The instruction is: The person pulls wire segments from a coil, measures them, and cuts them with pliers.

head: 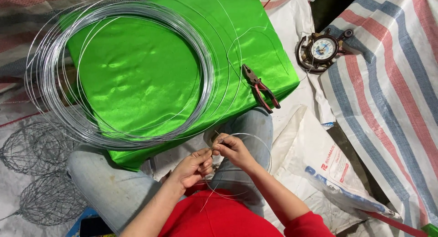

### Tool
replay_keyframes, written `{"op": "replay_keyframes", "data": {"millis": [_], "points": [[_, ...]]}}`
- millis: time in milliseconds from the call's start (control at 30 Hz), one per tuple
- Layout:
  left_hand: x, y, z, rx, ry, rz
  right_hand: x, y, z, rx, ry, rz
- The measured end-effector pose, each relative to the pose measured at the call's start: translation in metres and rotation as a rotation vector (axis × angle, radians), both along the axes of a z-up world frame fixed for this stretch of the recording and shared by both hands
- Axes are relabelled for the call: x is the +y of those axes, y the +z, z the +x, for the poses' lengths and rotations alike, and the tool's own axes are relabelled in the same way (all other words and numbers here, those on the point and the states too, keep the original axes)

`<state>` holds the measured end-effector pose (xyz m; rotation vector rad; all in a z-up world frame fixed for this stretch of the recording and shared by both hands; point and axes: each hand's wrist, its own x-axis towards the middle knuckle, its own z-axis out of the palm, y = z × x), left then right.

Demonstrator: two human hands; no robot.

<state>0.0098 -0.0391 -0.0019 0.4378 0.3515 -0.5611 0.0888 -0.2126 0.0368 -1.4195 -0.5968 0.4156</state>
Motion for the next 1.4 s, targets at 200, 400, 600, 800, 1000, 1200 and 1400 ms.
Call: {"op": "replay_keyframes", "data": {"millis": [200,400,600,800,1000,1200,1400], "points": [[0.004,-0.033,0.006,-0.029,0.117,-0.014,-0.021,-0.001,-0.014,0.401,-0.044,-0.274],[0.035,-0.030,0.020,-0.078,0.308,0.035,-0.075,0.039,-0.008,0.242,-0.158,-0.285],[0.060,-0.013,0.026,-0.143,0.386,0.037,-0.136,0.080,0.094,0.045,-0.762,0.110],[0.078,-0.015,0.017,-0.138,0.464,0.041,-0.160,0.088,0.159,0.031,-1.001,0.431],[0.076,-0.007,0.022,-0.169,0.472,0.052,-0.111,0.035,0.252,-0.067,-0.997,0.394],[0.081,-0.012,0.013,-0.151,0.508,0.063,-0.104,-0.054,0.347,0.088,-1.065,0.308],[0.093,-0.006,0.012,-0.098,0.512,-0.047,-0.121,-0.022,0.268,-0.393,-0.847,-0.556]]}}
